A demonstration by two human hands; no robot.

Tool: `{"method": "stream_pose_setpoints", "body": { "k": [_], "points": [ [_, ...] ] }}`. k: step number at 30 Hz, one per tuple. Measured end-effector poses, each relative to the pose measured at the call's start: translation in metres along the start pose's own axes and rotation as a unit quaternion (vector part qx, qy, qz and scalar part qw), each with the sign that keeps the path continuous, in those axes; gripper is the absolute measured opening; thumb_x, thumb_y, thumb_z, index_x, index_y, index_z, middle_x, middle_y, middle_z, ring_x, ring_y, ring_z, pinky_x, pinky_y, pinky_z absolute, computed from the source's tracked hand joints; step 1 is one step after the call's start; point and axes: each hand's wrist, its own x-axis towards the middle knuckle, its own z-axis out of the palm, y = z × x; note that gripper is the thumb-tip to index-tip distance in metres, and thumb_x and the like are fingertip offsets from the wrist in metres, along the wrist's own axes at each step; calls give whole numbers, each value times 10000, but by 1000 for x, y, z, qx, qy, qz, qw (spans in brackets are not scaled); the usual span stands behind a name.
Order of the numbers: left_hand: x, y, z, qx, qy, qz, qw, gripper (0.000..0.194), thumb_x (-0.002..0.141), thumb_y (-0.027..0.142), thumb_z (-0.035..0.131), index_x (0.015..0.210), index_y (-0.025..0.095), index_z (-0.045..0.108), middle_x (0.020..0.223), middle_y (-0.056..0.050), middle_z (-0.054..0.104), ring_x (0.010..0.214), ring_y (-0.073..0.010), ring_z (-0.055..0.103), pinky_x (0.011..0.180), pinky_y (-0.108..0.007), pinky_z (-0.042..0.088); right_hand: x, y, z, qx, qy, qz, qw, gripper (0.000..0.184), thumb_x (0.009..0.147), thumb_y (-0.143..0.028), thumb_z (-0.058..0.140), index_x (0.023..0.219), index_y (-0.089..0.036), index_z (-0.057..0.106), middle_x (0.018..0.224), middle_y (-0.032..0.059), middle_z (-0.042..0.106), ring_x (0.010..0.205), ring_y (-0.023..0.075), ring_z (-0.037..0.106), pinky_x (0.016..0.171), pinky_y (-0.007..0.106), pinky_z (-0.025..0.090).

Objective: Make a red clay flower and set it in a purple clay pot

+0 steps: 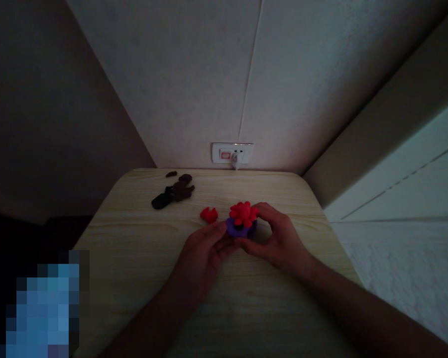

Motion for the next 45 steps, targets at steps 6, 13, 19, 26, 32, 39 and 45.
{"method": "stream_pose_setpoints", "body": {
  "k": [6,13,19,26,32,39,45],
  "points": [
    [2,-1,-1,-25,7,-10,1000,122,912,159,681,895,102,788,936,-128,816,804,-193,771,773,-290,633,-1,-2,-1,5,10,3,1000,296,760,-320,839,999,-226,694,953,57,724,908,248,659,816,380,533],
    [1,5,3,-35,62,-38,997,293,972,157,534,863,63,789,902,-188,811,825,-243,788,773,-340,648,2,5,-6,-2,58,16,998,338,740,-329,866,1005,-216,688,984,66,716,914,251,649,830,392,522],
    [2,8,3,-12,82,-14,996,274,934,113,529,838,55,779,860,-188,808,783,-240,788,755,-342,652,9,10,-15,-37,84,25,995,329,740,-356,866,982,-203,704,929,58,714,841,222,620,781,367,511],
    [3,11,3,9,100,21,995,185,885,70,581,823,84,754,828,-152,804,744,-217,782,719,-322,660,15,17,-43,-95,129,32,987,329,758,-386,831,1018,-217,721,926,47,731,815,204,616,739,340,494],
    [3,12,3,26,96,41,994,195,864,49,584,794,81,762,815,-148,804,735,-227,781,697,-326,669,10,61,-73,-128,164,94,974,360,747,-436,815,997,-187,745,936,67,756,795,209,636,727,354,511],
    [4,11,1,32,95,40,994,116,776,81,670,748,94,782,787,-140,804,712,-247,775,663,-342,674,22,110,-93,-125,165,141,968,478,724,-534,793,1008,-152,751,941,91,762,826,227,670,740,357,518],
    [2,10,1,35,113,50,992,43,654,127,752,689,123,775,773,-112,803,692,-255,769,637,-342,674,27,130,-102,-133,154,166,965,498,749,-544,783,1040,-140,760,944,96,767,779,210,646,705,331,490]
  ]
}}
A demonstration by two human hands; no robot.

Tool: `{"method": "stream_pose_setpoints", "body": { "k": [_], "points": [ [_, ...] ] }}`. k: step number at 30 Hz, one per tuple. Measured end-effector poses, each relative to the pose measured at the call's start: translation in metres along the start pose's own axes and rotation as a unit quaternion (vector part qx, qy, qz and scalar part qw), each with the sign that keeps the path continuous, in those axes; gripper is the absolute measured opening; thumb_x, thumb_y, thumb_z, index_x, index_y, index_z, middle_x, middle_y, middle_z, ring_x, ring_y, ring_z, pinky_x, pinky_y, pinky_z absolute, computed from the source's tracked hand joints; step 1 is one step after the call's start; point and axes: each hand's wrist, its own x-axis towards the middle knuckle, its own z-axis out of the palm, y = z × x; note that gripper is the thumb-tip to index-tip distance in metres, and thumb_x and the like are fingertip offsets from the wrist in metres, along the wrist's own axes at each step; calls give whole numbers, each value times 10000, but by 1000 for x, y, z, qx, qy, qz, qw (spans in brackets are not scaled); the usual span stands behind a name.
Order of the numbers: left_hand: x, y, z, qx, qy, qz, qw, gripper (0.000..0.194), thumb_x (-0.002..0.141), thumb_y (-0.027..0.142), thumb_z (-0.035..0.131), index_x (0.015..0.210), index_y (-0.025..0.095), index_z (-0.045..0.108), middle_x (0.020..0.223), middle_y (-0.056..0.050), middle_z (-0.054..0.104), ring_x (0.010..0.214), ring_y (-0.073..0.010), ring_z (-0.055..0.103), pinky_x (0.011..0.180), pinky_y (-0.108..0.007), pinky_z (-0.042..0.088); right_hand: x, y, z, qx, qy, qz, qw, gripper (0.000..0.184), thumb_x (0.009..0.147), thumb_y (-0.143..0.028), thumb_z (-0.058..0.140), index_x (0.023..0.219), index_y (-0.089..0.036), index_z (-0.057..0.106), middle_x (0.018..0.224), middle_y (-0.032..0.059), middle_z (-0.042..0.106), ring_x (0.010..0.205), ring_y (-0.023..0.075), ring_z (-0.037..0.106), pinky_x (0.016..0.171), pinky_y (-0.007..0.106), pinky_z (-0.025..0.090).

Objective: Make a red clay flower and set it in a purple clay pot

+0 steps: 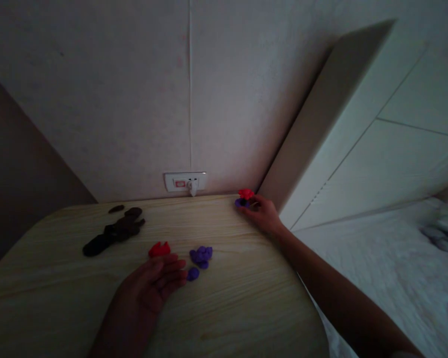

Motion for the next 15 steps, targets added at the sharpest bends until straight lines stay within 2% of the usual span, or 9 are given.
{"method": "stream_pose_setpoints", "body": {
  "k": [4,10,15],
  "points": [
    [4,-2,-2,7,20,-6,1000,107,607,162,771,704,115,776,767,-116,797,678,-262,759,622,-357,672,1,8,-1,-4,-3,13,1000,498,752,-531,790,1060,-140,760,929,97,767,758,207,643,672,314,476],
    [9,-4,-4,22,27,-16,999,118,623,176,747,723,115,764,777,-128,786,700,-272,759,634,-367,673,3,15,-4,-4,1,8,1000,462,757,-516,801,1043,-156,762,949,94,771,824,229,669,733,331,495],
    [9,-5,-1,19,51,-12,998,152,526,187,800,665,140,762,762,-106,794,653,-268,755,581,-349,676,4,18,-7,-2,-1,0,1000,455,782,-494,791,1079,-151,754,963,96,774,820,227,677,730,329,503]
  ]
}}
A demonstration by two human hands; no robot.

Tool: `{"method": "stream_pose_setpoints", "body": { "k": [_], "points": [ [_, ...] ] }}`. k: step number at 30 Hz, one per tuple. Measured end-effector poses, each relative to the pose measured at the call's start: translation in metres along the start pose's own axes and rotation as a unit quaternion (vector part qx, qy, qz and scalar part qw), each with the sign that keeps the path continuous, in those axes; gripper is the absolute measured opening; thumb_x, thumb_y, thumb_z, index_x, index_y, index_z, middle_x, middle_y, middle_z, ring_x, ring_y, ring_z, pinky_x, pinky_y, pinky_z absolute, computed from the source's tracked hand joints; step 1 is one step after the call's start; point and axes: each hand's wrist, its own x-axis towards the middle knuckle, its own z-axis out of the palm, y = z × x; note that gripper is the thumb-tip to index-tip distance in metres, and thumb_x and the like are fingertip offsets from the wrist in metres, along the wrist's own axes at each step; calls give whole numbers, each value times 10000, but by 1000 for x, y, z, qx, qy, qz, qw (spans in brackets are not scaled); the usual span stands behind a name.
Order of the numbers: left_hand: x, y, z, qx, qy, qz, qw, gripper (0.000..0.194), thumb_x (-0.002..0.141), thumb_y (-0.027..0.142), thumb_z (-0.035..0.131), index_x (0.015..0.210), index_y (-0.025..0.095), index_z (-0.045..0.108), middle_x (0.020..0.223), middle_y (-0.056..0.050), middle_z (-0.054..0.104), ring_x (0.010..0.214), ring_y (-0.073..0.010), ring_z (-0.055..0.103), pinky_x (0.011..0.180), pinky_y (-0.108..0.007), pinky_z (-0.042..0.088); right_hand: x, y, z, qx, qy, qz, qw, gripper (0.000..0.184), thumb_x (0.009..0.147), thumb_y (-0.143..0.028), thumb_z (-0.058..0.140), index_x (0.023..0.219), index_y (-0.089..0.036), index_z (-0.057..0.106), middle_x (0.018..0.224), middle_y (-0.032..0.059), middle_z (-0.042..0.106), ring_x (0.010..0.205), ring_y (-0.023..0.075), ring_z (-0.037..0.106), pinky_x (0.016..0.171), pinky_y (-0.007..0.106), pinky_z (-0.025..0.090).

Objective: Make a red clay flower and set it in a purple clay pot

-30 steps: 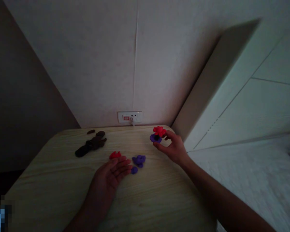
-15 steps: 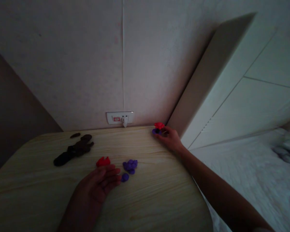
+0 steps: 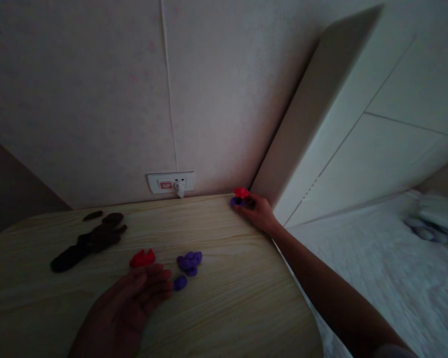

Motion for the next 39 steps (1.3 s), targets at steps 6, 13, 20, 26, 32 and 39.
{"method": "stream_pose_setpoints", "body": {
  "k": [6,13,20,26,32,39],
  "points": [
    [-1,0,0,6,-11,17,1000,191,444,212,876,572,182,737,704,-77,789,631,-272,756,563,-337,682,-1,2,1,-7,-10,-6,1000,423,797,-457,785,1080,-145,746,952,81,764,822,221,676,723,317,503],
    [1,0,-1,13,-18,23,999,201,445,243,906,568,199,753,723,-66,802,641,-275,766,576,-347,688,-1,0,0,-28,-19,-14,999,353,803,-413,796,1041,-156,753,986,85,761,872,232,682,788,337,512],
    [6,-6,-9,6,-43,31,999,183,517,285,922,595,209,775,759,-70,813,668,-276,777,598,-339,694,1,3,1,-40,-21,-34,998,337,805,-373,806,1065,-165,752,1031,101,744,928,251,684,848,367,524],
    [8,-8,-13,7,-37,35,999,220,475,296,941,615,215,792,778,-57,817,680,-284,776,609,-348,699,3,7,1,-39,-15,-50,998,390,792,-359,816,1136,-192,739,1122,109,720,1015,262,677,927,392,523],
    [8,-6,-11,2,-29,27,999,222,439,248,930,607,200,793,763,-63,814,672,-286,772,596,-347,695,2,8,2,-34,-14,-52,998,412,780,-379,827,1133,-185,737,1106,104,719,1022,260,681,944,385,525],
    [10,-9,-14,5,-31,27,999,176,490,216,898,638,195,804,769,-80,813,687,-291,771,606,-343,692,2,7,0,-32,-17,-43,998,411,783,-404,829,1105,-165,738,1101,109,721,1005,249,687,927,374,530]
  ]
}}
